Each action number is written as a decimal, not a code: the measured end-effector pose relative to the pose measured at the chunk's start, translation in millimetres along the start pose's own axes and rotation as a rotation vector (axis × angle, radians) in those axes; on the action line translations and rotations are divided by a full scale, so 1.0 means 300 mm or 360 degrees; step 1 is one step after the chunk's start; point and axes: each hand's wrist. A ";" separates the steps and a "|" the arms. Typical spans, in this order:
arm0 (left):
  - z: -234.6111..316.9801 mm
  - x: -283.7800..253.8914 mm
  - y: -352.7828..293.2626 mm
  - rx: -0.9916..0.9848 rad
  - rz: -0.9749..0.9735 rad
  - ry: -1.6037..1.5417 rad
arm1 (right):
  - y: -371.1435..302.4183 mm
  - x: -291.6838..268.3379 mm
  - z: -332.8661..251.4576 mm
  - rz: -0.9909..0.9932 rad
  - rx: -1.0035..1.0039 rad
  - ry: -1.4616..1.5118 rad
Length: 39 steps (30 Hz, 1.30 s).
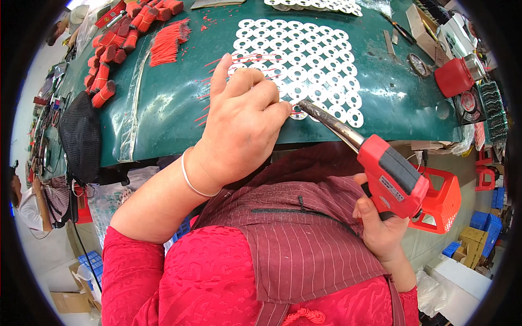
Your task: The person holds a soldering tool in one hand while picking up wires from the work table and inserting them into an array of circular LED circuit boards by hand.
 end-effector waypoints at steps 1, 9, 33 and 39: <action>0.000 0.000 0.000 0.0000 0.0003 0.0004 | 0.001 -0.002 0.004 -0.0006 -0.0034 -0.0003; 0.001 -0.004 0.002 0.0010 0.0004 -0.0001 | -0.010 -0.005 0.007 0.0014 0.0004 -0.0039; -0.001 -0.015 0.008 -0.0045 -0.0028 -0.0012 | 0.004 -0.010 0.016 0.0055 -0.0135 0.0045; -0.012 -0.029 0.039 -0.0076 0.0026 -0.0112 | 0.012 -0.015 0.032 0.0063 -0.0164 0.0018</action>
Point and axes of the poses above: each hand's wrist, its own y-axis towards the middle knuckle, its own x-axis out of the palm, z = x × y, and after that the axes turned 1 degree about -x, right-handed
